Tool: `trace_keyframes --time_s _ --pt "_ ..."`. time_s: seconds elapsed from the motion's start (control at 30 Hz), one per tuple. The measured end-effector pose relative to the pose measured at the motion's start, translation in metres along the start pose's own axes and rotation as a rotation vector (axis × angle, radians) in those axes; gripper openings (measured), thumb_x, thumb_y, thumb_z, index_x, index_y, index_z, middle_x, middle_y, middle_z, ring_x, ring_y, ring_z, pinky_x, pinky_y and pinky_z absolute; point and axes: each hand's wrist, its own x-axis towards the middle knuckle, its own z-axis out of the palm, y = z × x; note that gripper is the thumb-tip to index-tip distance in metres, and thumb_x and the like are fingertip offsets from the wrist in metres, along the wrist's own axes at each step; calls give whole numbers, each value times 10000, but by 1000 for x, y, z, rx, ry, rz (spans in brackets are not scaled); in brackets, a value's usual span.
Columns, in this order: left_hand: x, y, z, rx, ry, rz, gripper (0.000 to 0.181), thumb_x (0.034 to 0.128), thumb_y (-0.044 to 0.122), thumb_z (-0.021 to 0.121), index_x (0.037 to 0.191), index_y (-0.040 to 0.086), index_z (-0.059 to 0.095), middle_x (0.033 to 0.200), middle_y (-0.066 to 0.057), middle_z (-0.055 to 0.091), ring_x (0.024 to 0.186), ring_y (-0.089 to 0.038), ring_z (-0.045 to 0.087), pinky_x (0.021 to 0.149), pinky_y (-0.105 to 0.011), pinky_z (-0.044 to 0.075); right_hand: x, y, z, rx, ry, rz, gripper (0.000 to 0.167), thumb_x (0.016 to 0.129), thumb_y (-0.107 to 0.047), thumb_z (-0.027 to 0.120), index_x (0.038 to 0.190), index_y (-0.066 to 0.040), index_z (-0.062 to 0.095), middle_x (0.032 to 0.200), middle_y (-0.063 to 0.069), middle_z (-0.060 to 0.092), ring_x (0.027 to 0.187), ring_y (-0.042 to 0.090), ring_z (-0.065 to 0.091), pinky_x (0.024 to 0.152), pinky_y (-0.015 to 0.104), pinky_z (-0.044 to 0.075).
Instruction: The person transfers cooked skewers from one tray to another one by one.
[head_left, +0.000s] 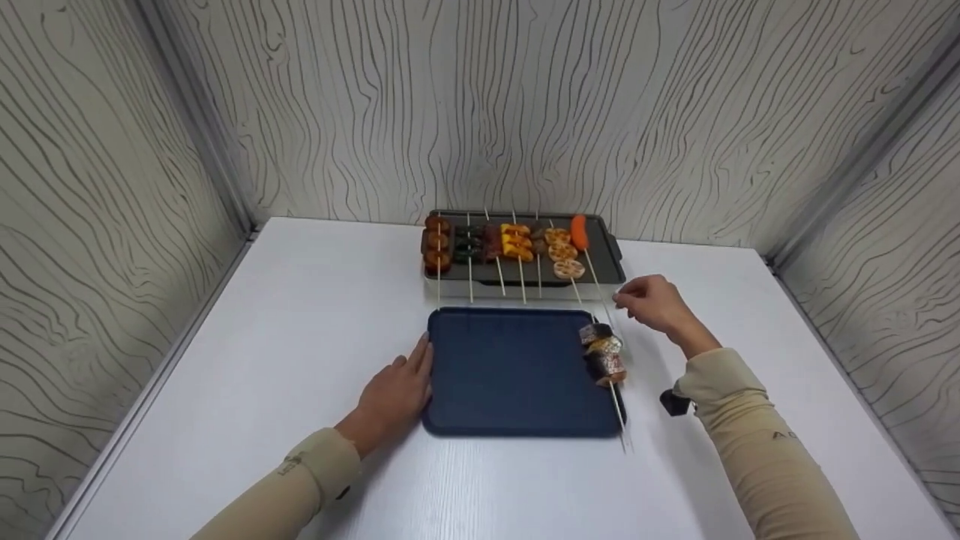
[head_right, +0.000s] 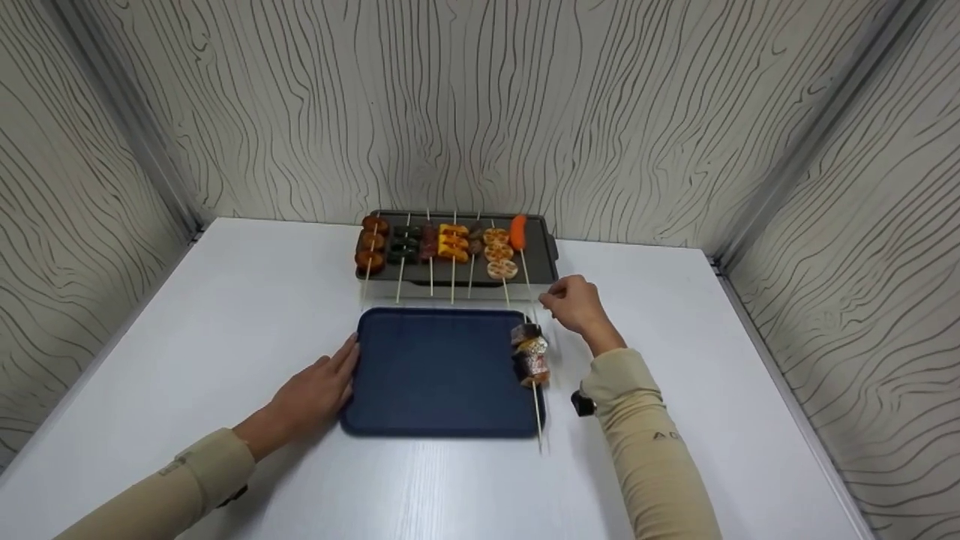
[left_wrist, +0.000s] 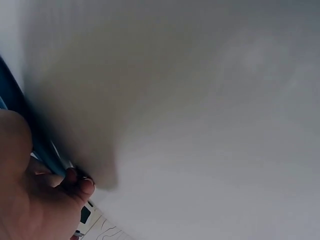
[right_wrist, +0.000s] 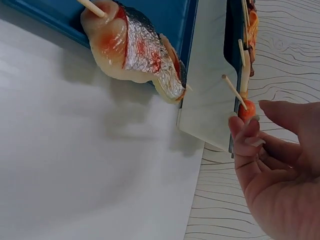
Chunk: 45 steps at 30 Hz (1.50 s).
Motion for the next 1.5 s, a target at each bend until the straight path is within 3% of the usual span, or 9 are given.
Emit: trace_keyframes --time_s 0.07,0.3,0.53,0.77,0.97,1.17,1.5 --pt "1 1 1 -4 0 4 536 1023 181 559 1480 -82 462 1584 -201 412 1000 -342 647 769 -416 572 4 2 2 17 -8 0 303 1012 -139 604 1138 122 691 851 57 723 672 127 594 563 235 469" --pt "1 2 3 -20 -22 -3 543 1042 196 534 1500 -79 436 1601 -203 384 1010 -346 638 777 -423 573 11 3 10 71 -36 -3 315 1008 -146 612 1106 142 695 865 164 742 562 62 533 530 226 450" --pt "0 3 2 -12 -26 -9 542 1044 199 543 1499 -76 439 1607 -192 379 1067 -351 637 808 -425 570 13 5 12 153 -62 -19 288 1019 -63 564 1132 184 659 777 122 714 499 49 485 479 223 401" --pt "0 4 1 -15 -38 -16 533 1050 208 533 1496 -71 447 1605 -185 384 1121 -367 632 835 -431 568 15 7 16 108 -92 -43 265 1035 -44 523 1114 183 636 704 72 636 507 54 493 472 216 397" --pt "0 4 1 -25 -60 -23 541 1051 208 526 1507 -68 431 1614 -181 371 1150 -371 623 866 -442 561 16 8 18 65 -72 -59 227 1026 -44 525 1056 154 633 751 138 642 520 62 505 475 232 413" --pt "0 4 0 -23 -39 -12 542 1041 196 540 1500 -74 437 1604 -186 385 1104 -364 625 833 -443 564 14 7 16 54 -42 -49 223 1028 -54 524 1076 138 626 812 182 658 556 72 527 488 234 433" --pt "0 1 -1 -11 -9 -9 531 1042 195 547 1490 -73 453 1597 -191 396 1055 -351 637 787 -425 573 6 5 10 81 -51 -12 200 1035 -63 510 1079 104 611 801 115 641 554 79 520 478 228 428"
